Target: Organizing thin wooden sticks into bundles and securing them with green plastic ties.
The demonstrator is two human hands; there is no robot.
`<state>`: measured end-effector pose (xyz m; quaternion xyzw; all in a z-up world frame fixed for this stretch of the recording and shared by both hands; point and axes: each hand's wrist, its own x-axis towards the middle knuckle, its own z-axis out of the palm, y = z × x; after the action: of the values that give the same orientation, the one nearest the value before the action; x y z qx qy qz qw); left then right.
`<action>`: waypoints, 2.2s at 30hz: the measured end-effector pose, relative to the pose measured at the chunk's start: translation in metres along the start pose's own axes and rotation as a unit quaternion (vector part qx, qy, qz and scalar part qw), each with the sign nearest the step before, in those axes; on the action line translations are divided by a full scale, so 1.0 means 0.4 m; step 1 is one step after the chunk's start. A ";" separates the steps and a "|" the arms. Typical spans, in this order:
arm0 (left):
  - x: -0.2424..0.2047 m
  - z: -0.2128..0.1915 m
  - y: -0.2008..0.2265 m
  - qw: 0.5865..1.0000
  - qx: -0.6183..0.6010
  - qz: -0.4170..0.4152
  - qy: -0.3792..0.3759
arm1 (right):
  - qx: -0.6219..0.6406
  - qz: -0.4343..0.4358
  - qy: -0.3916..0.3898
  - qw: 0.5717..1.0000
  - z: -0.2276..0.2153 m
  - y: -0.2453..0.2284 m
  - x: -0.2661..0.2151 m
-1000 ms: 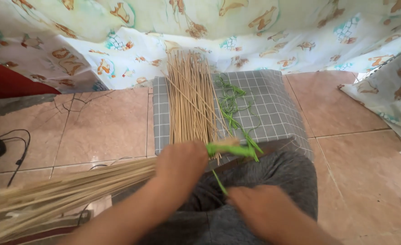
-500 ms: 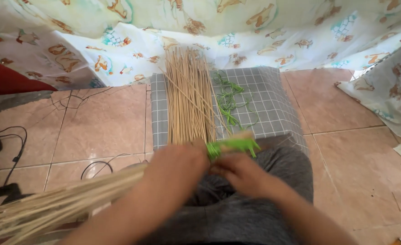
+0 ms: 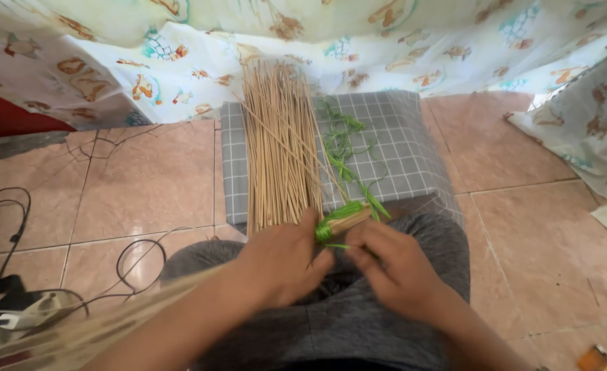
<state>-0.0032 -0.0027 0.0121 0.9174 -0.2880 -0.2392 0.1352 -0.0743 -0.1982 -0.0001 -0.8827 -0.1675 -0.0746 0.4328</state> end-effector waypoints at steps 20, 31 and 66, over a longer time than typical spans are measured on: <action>0.167 0.178 -0.042 0.876 -0.369 0.160 0.268 | 0.384 0.173 0.196 0.886 0.127 0.258 0.043; 0.263 0.247 -0.101 0.755 -0.604 -0.004 0.257 | 0.548 0.175 0.178 0.798 0.213 0.400 0.071; 0.276 0.262 -0.118 0.777 -0.175 0.260 0.546 | 0.301 0.135 0.220 0.918 0.212 0.330 0.094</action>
<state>0.0438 -0.0420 -0.1349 0.7452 -0.3465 0.2992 0.4849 0.0072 -0.1978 -0.1394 -0.6863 0.0378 -0.1539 0.7099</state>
